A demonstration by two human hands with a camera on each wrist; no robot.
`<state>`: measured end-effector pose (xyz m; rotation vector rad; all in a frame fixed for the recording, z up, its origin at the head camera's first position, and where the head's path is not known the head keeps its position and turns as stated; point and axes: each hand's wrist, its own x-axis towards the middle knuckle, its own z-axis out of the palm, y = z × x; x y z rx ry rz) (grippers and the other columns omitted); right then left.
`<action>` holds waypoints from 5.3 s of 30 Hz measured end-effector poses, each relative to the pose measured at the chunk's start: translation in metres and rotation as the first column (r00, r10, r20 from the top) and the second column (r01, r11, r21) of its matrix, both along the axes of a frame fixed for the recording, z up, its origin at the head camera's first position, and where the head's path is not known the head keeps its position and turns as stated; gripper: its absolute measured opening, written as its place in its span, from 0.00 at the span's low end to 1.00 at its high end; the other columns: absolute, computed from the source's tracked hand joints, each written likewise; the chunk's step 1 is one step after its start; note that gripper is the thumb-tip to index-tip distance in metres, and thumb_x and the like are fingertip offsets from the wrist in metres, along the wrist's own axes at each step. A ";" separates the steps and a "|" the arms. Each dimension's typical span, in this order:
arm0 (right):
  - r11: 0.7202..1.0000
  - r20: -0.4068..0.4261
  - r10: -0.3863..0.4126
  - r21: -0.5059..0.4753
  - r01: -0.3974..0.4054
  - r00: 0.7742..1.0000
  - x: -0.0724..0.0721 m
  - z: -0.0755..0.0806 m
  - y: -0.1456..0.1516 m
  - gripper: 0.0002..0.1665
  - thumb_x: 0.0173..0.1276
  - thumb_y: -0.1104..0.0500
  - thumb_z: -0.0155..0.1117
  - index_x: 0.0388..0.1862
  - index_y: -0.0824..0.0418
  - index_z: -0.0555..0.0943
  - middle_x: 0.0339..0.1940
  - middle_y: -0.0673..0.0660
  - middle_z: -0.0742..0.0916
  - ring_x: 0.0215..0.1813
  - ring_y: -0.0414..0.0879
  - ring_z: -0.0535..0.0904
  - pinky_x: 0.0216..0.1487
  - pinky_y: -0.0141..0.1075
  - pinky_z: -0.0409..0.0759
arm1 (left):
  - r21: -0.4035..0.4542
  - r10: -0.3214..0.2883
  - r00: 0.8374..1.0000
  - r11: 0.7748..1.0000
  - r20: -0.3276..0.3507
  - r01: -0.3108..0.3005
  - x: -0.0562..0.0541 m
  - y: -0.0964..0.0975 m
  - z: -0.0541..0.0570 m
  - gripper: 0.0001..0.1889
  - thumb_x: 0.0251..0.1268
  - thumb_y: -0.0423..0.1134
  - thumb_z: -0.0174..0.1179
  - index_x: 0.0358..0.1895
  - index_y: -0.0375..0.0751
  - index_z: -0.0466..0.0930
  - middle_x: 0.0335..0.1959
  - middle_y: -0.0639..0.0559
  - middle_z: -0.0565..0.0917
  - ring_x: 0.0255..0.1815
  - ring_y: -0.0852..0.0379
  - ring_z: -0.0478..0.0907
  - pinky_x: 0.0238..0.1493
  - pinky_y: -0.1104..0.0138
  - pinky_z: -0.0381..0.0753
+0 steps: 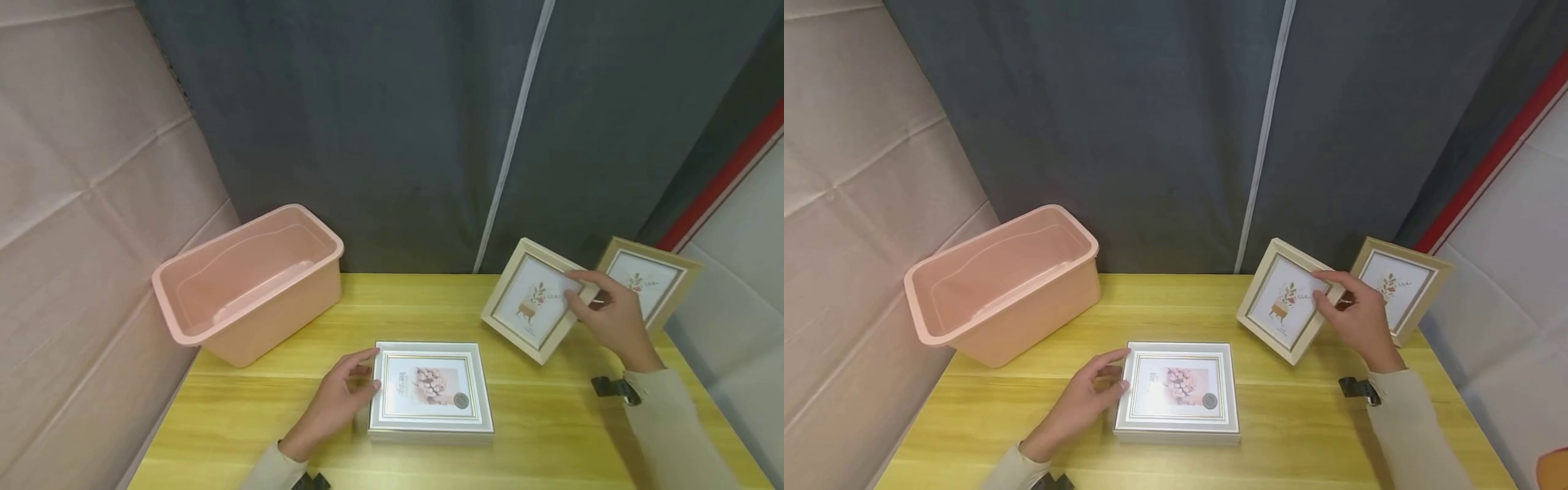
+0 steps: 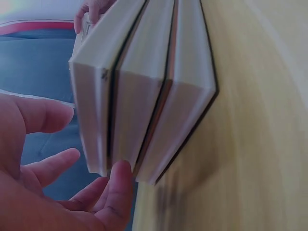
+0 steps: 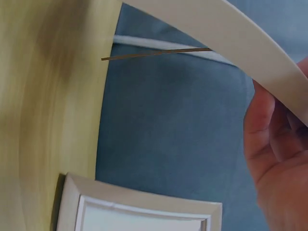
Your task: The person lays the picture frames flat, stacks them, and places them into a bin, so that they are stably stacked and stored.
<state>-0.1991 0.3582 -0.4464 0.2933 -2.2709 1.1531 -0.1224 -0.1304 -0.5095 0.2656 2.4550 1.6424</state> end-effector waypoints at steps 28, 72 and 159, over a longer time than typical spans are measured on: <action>0.913 -0.233 0.359 -0.111 -0.391 0.904 0.043 0.041 -0.054 0.29 0.54 0.90 0.60 0.56 0.80 0.80 0.44 0.47 0.89 0.10 0.31 0.57 0.10 0.23 0.58 | 0.132 -0.061 0.950 0.986 -0.307 0.106 -0.008 0.019 0.048 0.31 0.73 0.38 0.68 0.76 0.53 0.71 0.70 0.49 0.78 0.68 0.36 0.76 0.57 0.64 0.88; 0.710 -0.076 0.609 -0.392 -0.585 0.790 0.066 0.008 -0.113 0.26 0.65 0.87 0.56 0.61 0.76 0.76 0.58 0.50 0.85 0.49 0.40 0.87 0.37 0.36 0.92 | 0.297 -0.383 0.905 0.856 -0.188 0.424 -0.012 0.056 0.052 0.31 0.77 0.37 0.61 0.79 0.39 0.64 0.68 0.38 0.80 0.63 0.55 0.81 0.61 0.62 0.86; 0.954 0.329 0.299 -0.097 -0.283 0.896 0.085 -0.058 -0.130 0.38 0.70 0.67 0.71 0.78 0.64 0.72 0.56 0.58 0.85 0.26 0.35 0.77 0.22 0.30 0.79 | 0.127 0.150 0.984 0.982 -0.093 -0.138 0.008 0.025 0.014 0.32 0.66 0.29 0.70 0.74 0.46 0.76 0.66 0.43 0.85 0.54 0.50 0.83 0.52 0.73 0.88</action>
